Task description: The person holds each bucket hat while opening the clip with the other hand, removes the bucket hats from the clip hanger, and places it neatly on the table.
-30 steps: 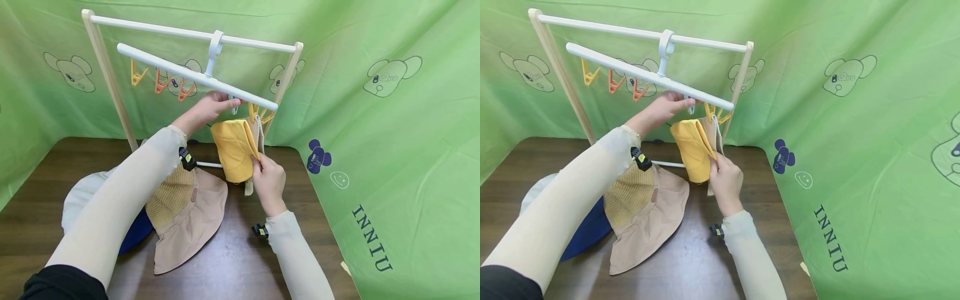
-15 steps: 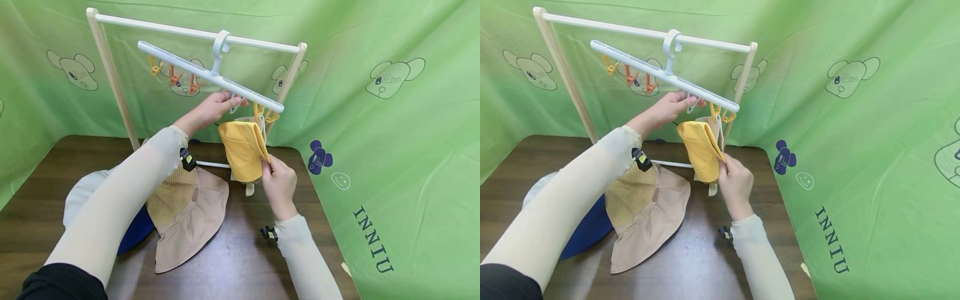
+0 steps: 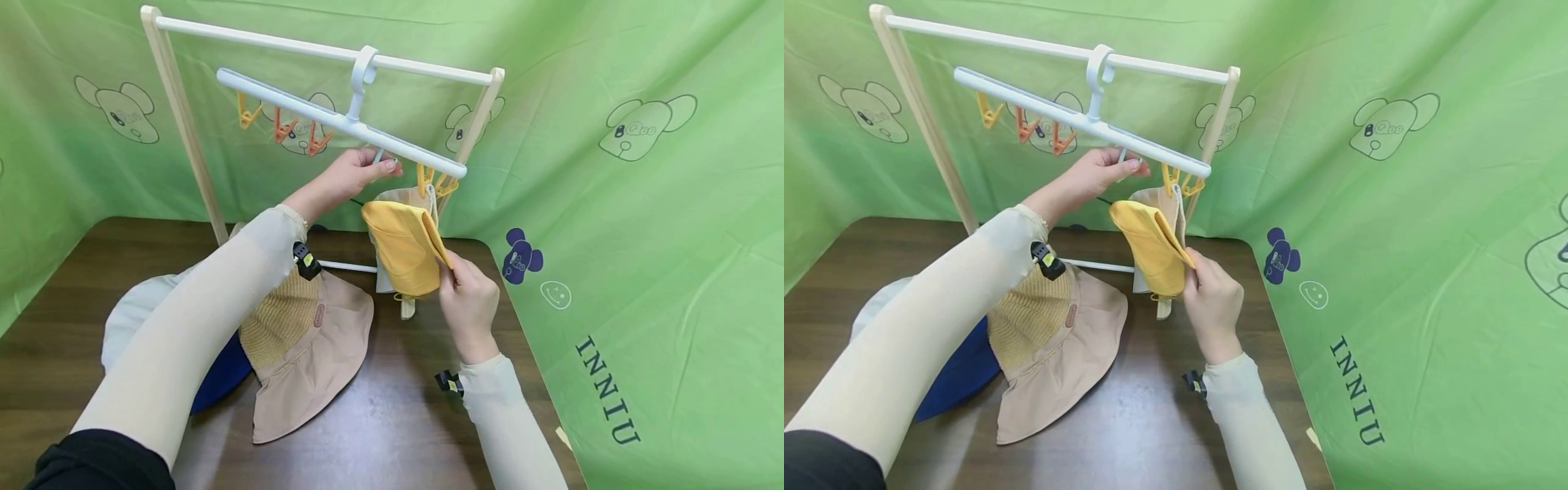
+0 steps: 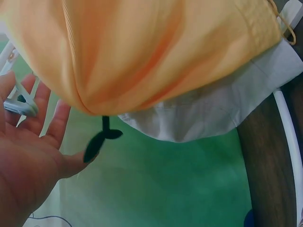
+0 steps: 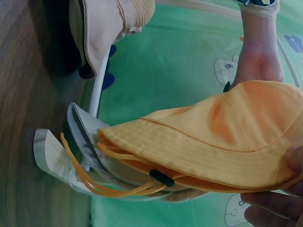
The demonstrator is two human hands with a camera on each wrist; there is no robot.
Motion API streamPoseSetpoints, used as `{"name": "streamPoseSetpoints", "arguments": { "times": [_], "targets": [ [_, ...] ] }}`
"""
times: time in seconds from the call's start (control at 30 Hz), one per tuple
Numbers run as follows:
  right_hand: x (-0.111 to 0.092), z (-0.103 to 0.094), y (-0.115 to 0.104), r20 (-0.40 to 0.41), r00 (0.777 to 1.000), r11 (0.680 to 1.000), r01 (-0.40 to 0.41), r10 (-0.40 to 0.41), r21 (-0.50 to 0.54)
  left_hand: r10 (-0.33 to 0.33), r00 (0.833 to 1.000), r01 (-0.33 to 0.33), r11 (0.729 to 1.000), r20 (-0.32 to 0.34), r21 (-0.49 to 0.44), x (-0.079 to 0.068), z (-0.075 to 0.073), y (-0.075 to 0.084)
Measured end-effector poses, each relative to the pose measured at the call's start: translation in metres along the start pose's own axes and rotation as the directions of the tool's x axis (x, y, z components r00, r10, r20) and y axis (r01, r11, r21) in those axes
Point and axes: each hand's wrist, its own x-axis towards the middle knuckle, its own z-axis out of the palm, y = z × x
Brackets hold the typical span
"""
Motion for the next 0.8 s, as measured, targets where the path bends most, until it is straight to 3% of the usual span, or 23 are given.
{"name": "streamPoseSetpoints", "arguments": {
  "times": [0.33,0.53,0.8],
  "targets": [
    [0.002,-0.010,0.004,-0.014,0.999,0.999,0.039,-0.040,-0.030,0.005,1.000,-0.005,1.000,-0.018,0.015,-0.007,-0.006,-0.001],
    [0.000,-0.014,0.007,-0.022,0.993,0.991,0.113,-0.115,-0.065,0.003,1.000,-0.002,1.000,-0.030,0.023,-0.012,-0.011,-0.002],
    [-0.005,-0.017,0.011,-0.043,0.975,0.973,0.215,-0.219,-0.090,0.007,0.997,0.007,0.986,-0.078,0.168,-0.019,-0.017,-0.011]
  ]
}}
